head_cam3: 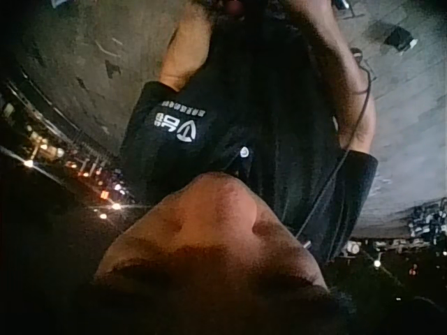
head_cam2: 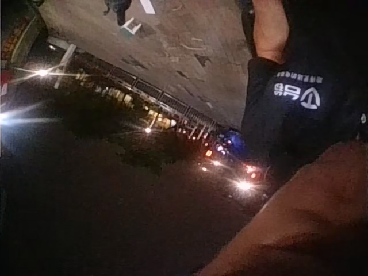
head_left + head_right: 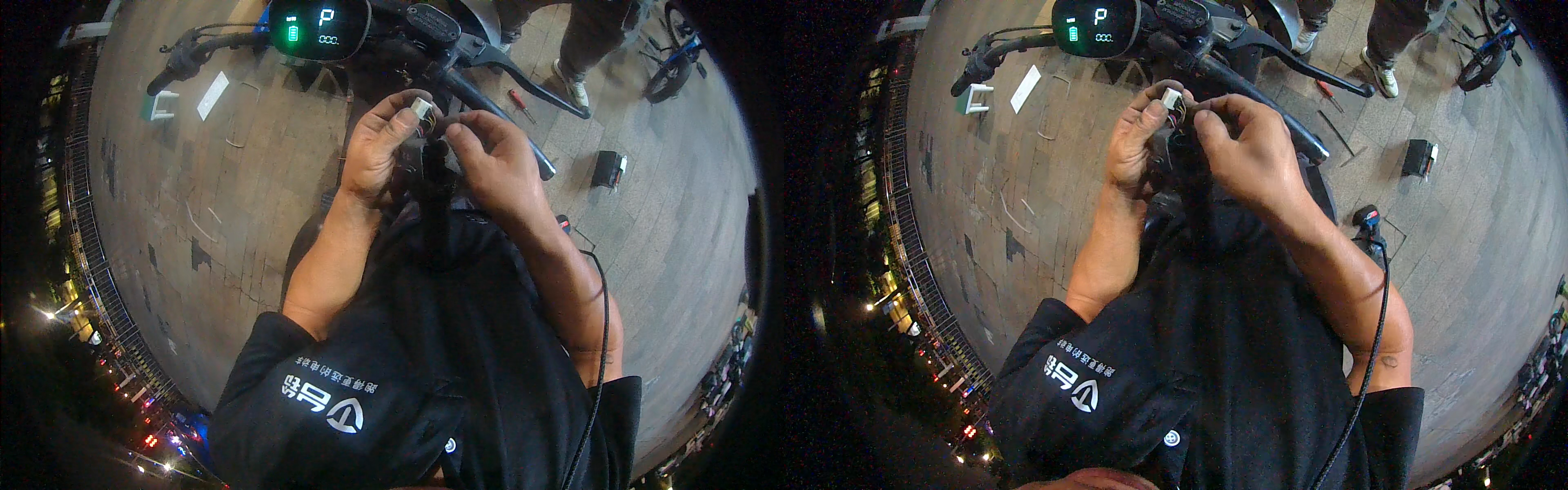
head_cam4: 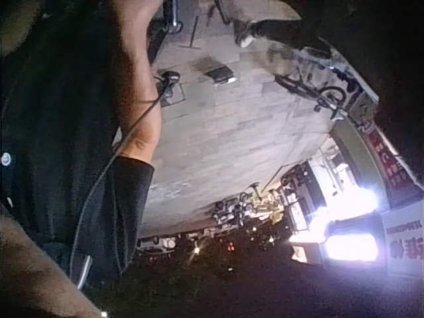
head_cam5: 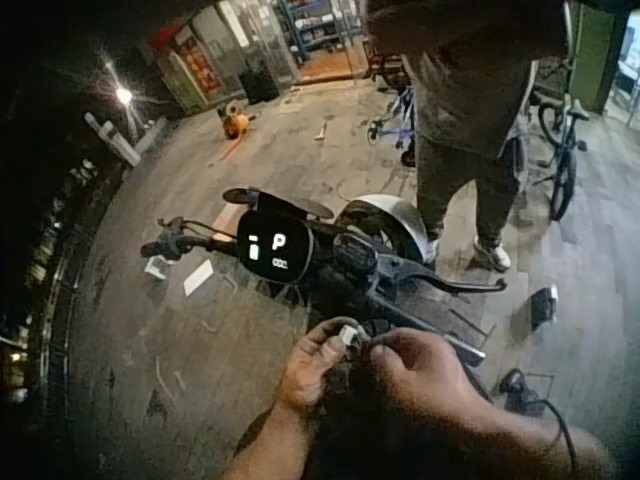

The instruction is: The person repairs an electrical connector on an electric scooter's handlebar. They strip wire ends with pliers, insert them into a white connector, and secure the connection.

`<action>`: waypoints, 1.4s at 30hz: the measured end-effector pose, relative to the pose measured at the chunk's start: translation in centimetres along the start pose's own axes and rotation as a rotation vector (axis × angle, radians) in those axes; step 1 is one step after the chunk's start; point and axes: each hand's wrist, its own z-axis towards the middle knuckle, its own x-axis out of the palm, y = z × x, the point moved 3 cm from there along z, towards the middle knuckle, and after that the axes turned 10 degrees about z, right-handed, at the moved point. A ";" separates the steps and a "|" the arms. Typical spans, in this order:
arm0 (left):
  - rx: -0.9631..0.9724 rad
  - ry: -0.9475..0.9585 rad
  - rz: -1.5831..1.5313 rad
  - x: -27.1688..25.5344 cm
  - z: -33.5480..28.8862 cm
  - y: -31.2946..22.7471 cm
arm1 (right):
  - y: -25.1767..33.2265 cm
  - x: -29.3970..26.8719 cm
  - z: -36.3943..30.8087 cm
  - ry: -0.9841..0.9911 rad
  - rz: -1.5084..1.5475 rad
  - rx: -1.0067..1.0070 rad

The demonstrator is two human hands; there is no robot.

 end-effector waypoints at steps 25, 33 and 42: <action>-0.330 -0.040 -0.376 1.4 -0.4 -2.7 | 3.4 -0.2 1.4 0.197 -0.578 -0.875; -0.292 -0.107 -0.343 1.8 0.1 -2.4 | 3.1 -0.2 2.3 0.203 -0.636 -0.939; -0.301 -0.130 -0.418 1.4 0.8 -1.6 | 2.3 -0.4 3.2 0.247 -0.616 -0.867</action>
